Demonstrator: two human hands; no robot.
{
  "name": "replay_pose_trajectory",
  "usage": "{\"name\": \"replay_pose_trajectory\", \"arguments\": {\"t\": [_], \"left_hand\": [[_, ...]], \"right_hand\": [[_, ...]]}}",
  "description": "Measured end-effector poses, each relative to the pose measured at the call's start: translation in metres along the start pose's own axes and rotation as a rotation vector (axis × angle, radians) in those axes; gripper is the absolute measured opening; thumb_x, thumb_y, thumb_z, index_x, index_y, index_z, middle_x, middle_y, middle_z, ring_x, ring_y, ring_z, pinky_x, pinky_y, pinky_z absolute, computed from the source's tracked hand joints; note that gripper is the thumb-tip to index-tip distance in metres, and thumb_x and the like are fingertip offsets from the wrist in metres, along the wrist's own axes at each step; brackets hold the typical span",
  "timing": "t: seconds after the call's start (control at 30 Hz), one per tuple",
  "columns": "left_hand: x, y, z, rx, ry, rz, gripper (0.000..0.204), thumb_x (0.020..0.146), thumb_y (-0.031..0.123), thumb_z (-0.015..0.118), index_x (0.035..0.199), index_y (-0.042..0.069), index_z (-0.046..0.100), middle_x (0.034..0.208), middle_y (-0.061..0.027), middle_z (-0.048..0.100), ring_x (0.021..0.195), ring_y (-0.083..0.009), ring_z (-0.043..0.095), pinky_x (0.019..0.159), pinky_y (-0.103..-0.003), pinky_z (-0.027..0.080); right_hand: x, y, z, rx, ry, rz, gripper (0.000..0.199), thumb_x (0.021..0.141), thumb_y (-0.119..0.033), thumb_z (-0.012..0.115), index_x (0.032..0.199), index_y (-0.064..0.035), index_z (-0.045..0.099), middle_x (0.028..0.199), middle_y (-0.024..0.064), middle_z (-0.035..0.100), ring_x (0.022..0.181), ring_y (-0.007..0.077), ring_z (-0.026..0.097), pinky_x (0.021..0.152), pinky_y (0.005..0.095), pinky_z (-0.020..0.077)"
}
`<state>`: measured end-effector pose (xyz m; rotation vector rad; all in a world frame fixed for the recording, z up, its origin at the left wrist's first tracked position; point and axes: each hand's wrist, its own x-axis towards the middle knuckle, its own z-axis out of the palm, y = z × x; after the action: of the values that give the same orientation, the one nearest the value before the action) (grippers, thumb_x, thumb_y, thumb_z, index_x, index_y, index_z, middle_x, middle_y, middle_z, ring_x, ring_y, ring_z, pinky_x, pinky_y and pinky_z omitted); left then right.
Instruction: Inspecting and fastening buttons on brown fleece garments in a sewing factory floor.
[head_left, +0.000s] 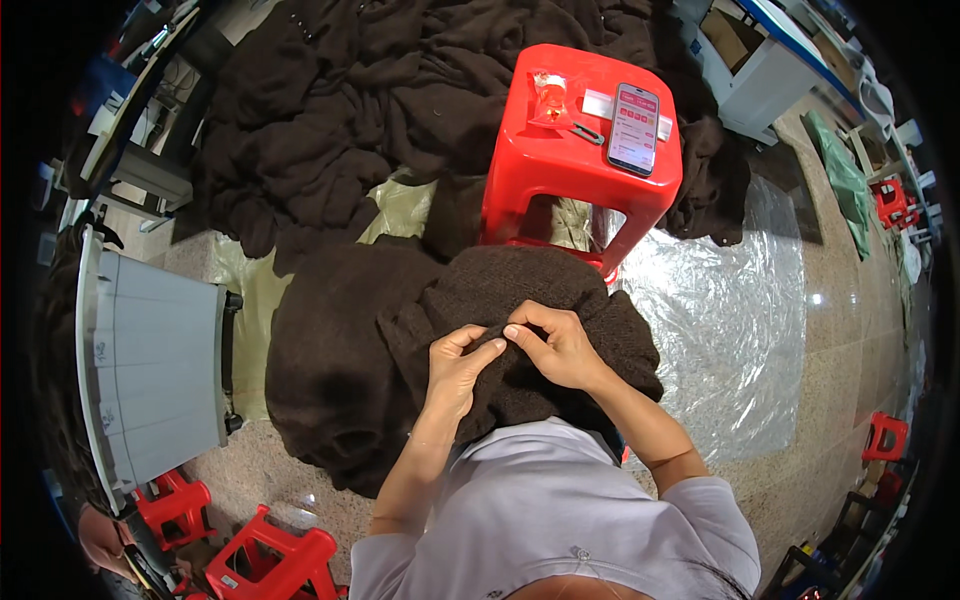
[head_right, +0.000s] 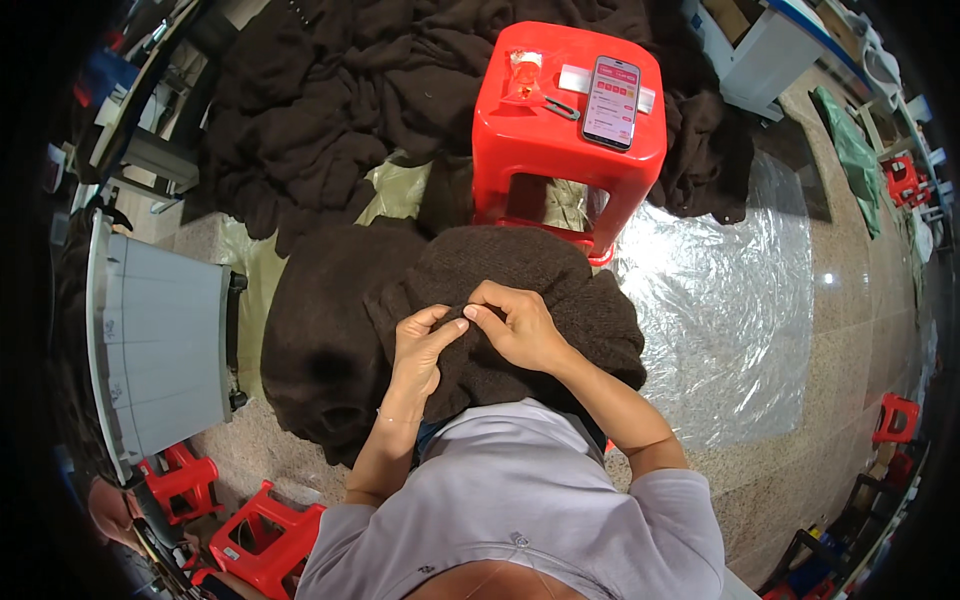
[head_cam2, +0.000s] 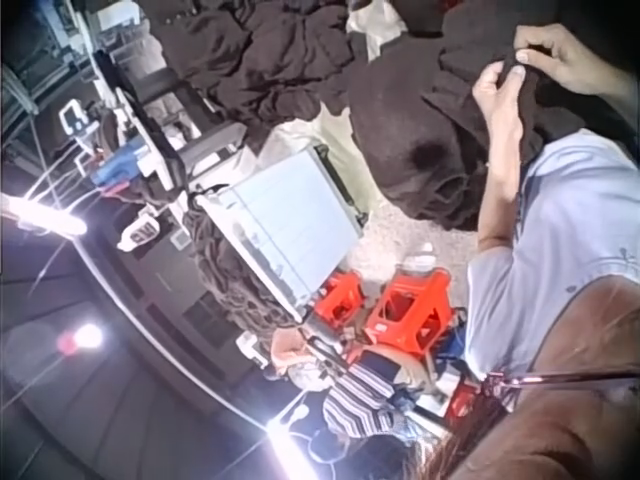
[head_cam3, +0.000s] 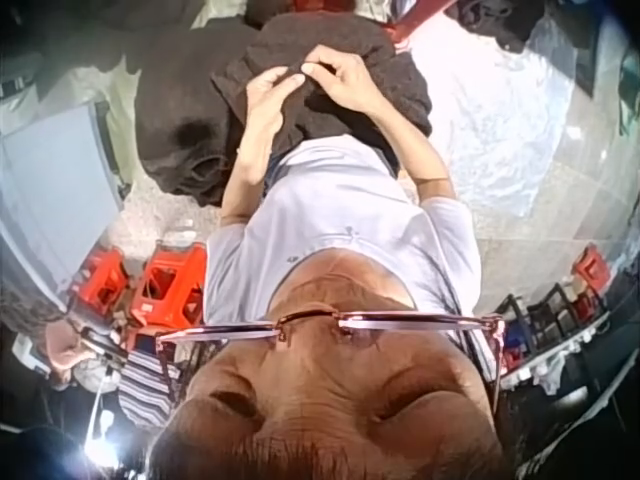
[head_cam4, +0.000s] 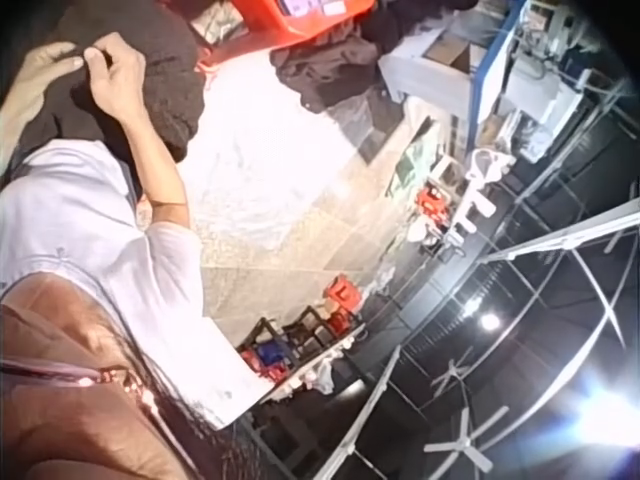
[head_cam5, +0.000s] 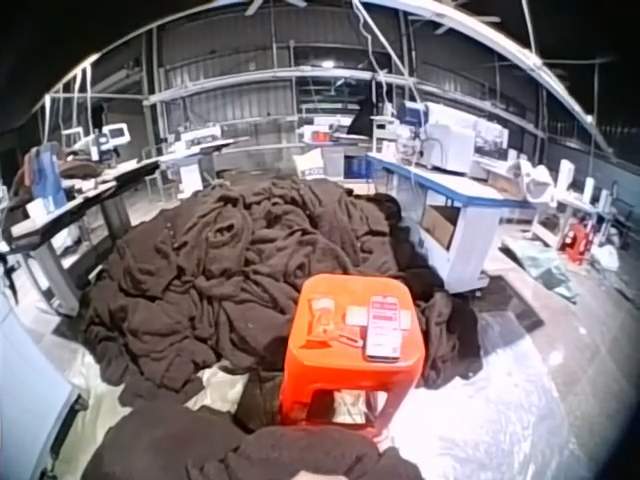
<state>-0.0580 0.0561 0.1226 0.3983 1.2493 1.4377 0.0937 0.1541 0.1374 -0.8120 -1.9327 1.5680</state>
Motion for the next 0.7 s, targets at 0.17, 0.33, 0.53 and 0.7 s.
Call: {"name": "replay_pose_trajectory", "arguments": {"t": [0.17,0.33,0.53,0.7], "left_hand": [[0.002,0.000,-0.002,-0.049,0.069,-0.016,0.011,0.086,-0.005,0.068,0.096,-0.003,0.072,0.088,-0.0023,0.070,0.079,-0.0062,0.061,0.073,-0.020,0.048],[0.006,-0.018,0.011,-0.076,0.194,0.176,0.016,0.087,-0.009,0.060,0.096,-0.004,0.072,0.090,-0.0035,0.070,0.080,-0.0071,0.062,0.075,-0.021,0.049],[0.010,0.003,-0.015,-0.103,0.180,0.026,0.016,0.084,-0.008,0.061,0.095,-0.001,0.071,0.090,-0.0055,0.071,0.081,-0.0118,0.065,0.078,-0.024,0.051],[-0.004,0.036,-0.019,-0.244,0.039,-0.020,0.014,0.090,0.006,0.062,0.100,-0.001,0.067,0.098,-0.0061,0.070,0.092,-0.0145,0.065,0.089,-0.027,0.049]], "right_hand": [[0.000,0.001,0.003,-0.072,0.038,-0.100,0.009,0.093,-0.008,0.065,0.090,-0.0002,0.063,0.075,0.0087,0.061,0.067,0.0155,0.057,0.062,0.0298,0.0466],[-0.004,-0.004,0.012,-0.288,0.015,-0.296,0.010,0.089,-0.011,0.067,0.091,-0.0031,0.061,0.082,0.0132,0.062,0.072,0.0363,0.062,0.059,0.0426,0.0483],[-0.008,-0.010,-0.028,-0.200,-0.032,-0.162,0.030,0.080,-0.016,0.080,0.103,-0.0040,0.065,0.101,0.0110,0.061,0.088,0.0275,0.061,0.074,0.0369,0.0495],[-0.027,0.016,-0.077,-0.323,-0.064,0.125,0.018,0.079,0.001,0.073,0.097,0.0007,0.069,0.091,0.0086,0.065,0.085,0.0222,0.064,0.077,0.0332,0.0500]]}}
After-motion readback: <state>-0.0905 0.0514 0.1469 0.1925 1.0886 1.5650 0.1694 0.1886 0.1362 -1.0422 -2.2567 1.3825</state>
